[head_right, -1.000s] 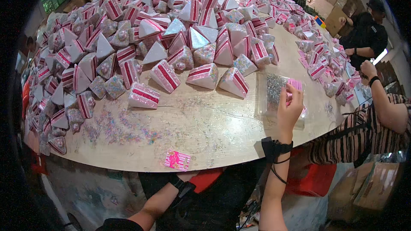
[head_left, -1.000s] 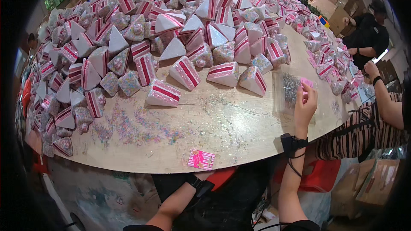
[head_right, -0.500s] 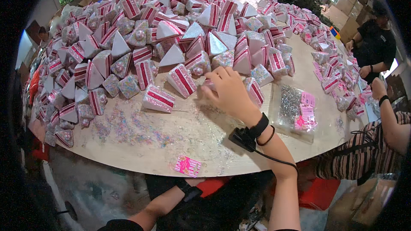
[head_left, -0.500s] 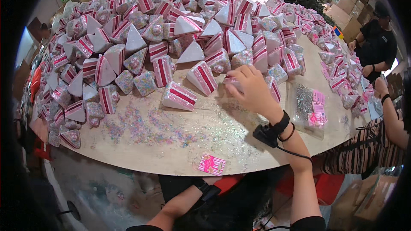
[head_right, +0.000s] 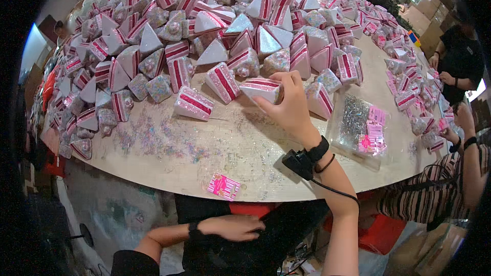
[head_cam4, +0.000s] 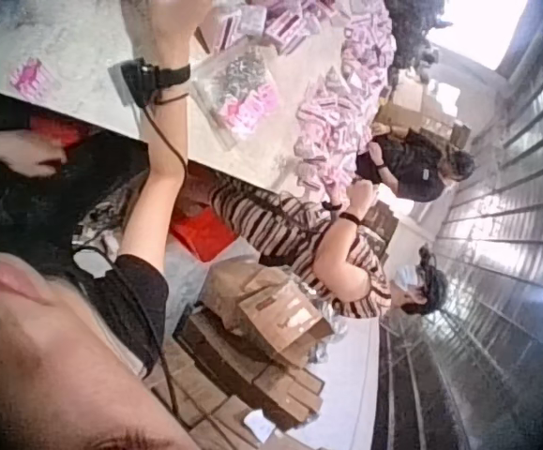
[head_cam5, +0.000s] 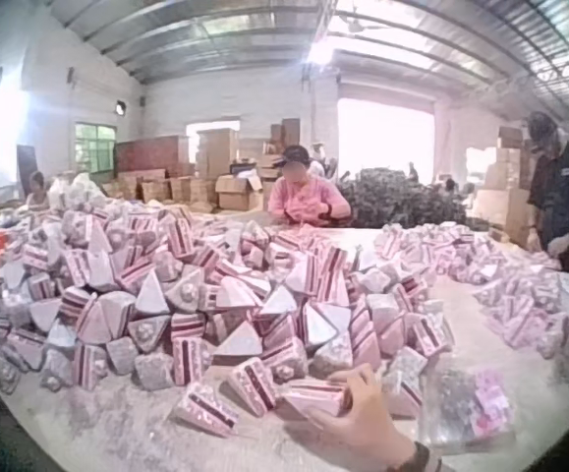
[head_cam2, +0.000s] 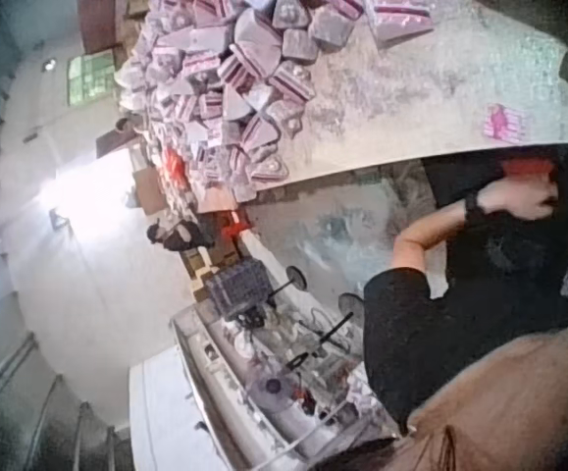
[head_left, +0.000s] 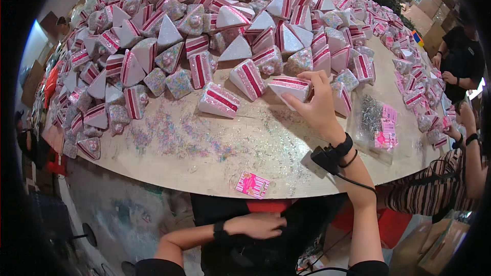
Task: Assembling and packaging triangular cake-slice-shaped boxes filled with colorful decorative foam beads.
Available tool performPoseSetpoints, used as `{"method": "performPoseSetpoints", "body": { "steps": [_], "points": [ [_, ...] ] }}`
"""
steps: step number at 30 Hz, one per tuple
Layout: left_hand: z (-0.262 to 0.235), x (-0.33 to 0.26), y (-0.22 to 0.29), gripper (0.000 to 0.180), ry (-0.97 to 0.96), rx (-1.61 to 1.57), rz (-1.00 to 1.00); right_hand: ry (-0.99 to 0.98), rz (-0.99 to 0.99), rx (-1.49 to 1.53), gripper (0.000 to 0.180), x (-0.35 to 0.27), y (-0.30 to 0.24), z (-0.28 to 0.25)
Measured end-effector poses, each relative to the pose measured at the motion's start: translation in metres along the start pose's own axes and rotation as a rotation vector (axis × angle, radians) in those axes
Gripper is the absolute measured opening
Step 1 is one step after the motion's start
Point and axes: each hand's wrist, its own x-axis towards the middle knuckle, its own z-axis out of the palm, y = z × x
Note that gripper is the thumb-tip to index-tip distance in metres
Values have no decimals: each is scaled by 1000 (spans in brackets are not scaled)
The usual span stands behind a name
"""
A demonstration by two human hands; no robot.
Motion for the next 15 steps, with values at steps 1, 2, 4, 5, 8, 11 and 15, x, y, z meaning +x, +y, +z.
{"method": "performPoseSetpoints", "body": {
  "steps": [1,2,4,5,8,11,15],
  "points": [
    [-11,-15,15,37,-133,-6,108,-16,28,126,46,1,-2,0],
    [-18,-30,23,35,-222,-83,212,-116,60,259,44,0,-1,4],
    [-33,-58,52,33,-221,-336,430,-151,-65,336,46,1,-13,21],
    [-62,-64,81,33,-224,-411,474,-159,-169,353,48,-3,-11,11],
    [-130,-89,118,29,94,-415,546,-224,-189,362,55,-11,-23,15],
    [-179,-94,116,38,833,188,206,-259,-134,550,62,-15,-29,18],
    [-214,-63,62,44,1257,813,153,-76,-471,184,57,-18,-29,15]
  ]
}}
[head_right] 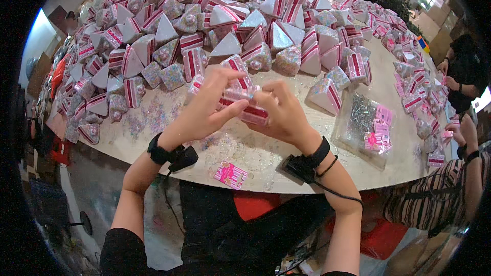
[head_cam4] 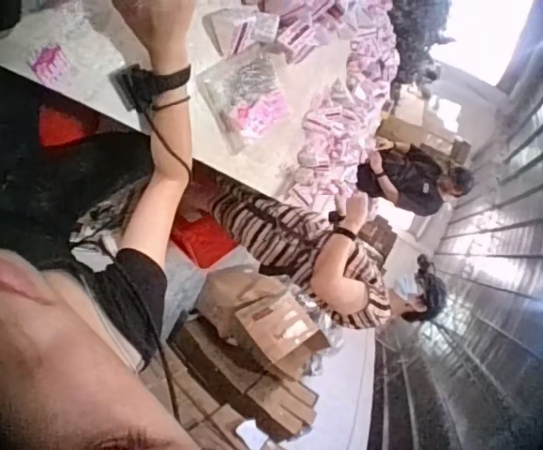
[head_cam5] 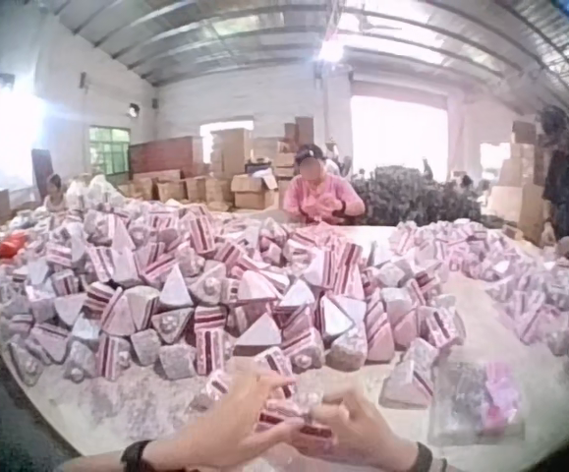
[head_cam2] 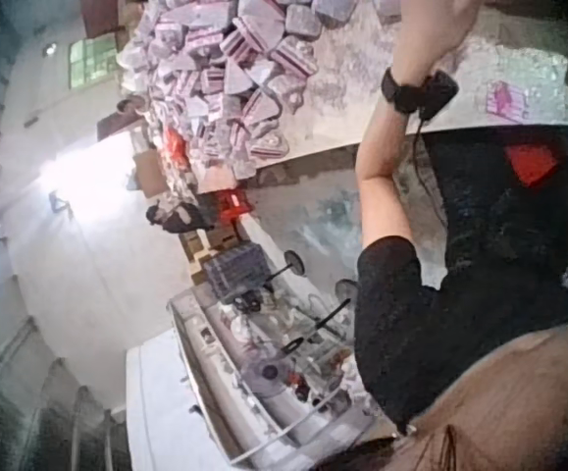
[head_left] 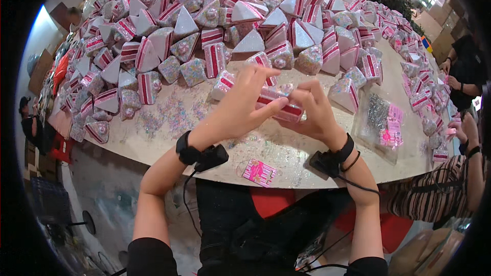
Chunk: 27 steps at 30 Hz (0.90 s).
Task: Assembling and packaging triangular cake-slice-shaped boxes filled with colorful decorative foam beads.
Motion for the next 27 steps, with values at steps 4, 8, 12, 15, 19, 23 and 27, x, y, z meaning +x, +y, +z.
{"method": "performPoseSetpoints", "body": {
  "steps": [4,8,12,15,19,23,27],
  "points": [
    [17,-12,-18,45,-319,-751,-467,-155,-130,-259,52,3,-7,-9],
    [28,-21,-30,41,-262,-804,-400,-205,-189,-305,42,16,-20,-17],
    [35,-24,-31,41,-284,-767,-364,-253,-347,-126,40,5,-28,-17],
    [43,-28,-32,45,-211,-815,-380,-679,-254,271,45,2,-49,0],
    [43,-26,-28,45,-276,-822,-417,-781,-162,362,51,2,-62,13],
    [37,-28,-20,45,-226,-730,-416,-942,38,432,42,-1,-48,10],
    [41,-28,-18,31,-30,-650,-295,-701,177,559,27,6,-29,-13]
  ]
}}
